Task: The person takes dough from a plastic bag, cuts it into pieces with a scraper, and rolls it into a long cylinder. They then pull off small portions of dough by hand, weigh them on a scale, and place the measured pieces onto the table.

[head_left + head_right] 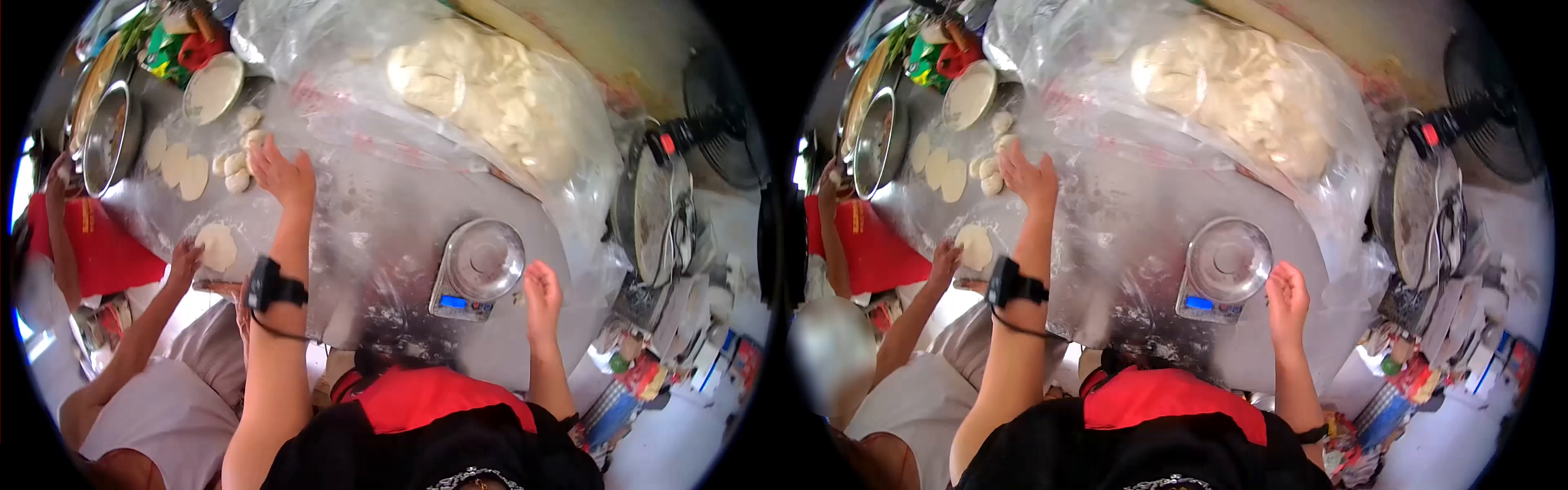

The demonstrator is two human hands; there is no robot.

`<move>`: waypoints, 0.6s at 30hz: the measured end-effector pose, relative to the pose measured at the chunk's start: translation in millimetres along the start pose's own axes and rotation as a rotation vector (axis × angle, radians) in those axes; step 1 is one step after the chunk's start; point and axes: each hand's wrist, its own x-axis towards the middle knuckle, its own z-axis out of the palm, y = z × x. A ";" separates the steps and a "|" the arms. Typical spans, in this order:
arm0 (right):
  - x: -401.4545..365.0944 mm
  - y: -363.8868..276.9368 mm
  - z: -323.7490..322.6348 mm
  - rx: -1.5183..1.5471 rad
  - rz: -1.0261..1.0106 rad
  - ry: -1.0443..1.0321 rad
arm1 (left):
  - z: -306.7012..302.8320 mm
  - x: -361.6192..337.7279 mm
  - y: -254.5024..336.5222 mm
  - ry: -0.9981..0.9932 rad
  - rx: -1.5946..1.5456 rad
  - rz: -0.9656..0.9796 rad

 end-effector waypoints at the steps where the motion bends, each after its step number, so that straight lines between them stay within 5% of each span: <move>1: 4.4 12.1 12.8 0.005 0.006 0.050 | -11.5 1.2 1.4 -0.052 -0.062 0.104; 2: 7.9 24.3 26.1 0.008 0.017 0.095 | -22.5 0.4 4.0 -0.108 -0.118 0.205; 3: -10.8 20.4 -56.4 -0.231 -0.036 0.210 | -9.8 -81.0 76.0 -0.260 -0.445 0.116; 4: -10.1 41.4 -48.9 -0.319 -0.060 0.229 | -22.8 -94.0 80.9 -0.366 -0.619 0.114; 10: -39.7 102.5 -67.9 -0.700 -0.161 0.275 | -71.6 -176.6 97.4 -0.893 -0.770 -0.237; 18: -31.0 121.8 -62.3 -0.946 -0.299 0.209 | -117.2 -198.1 97.2 -0.877 -0.946 -0.377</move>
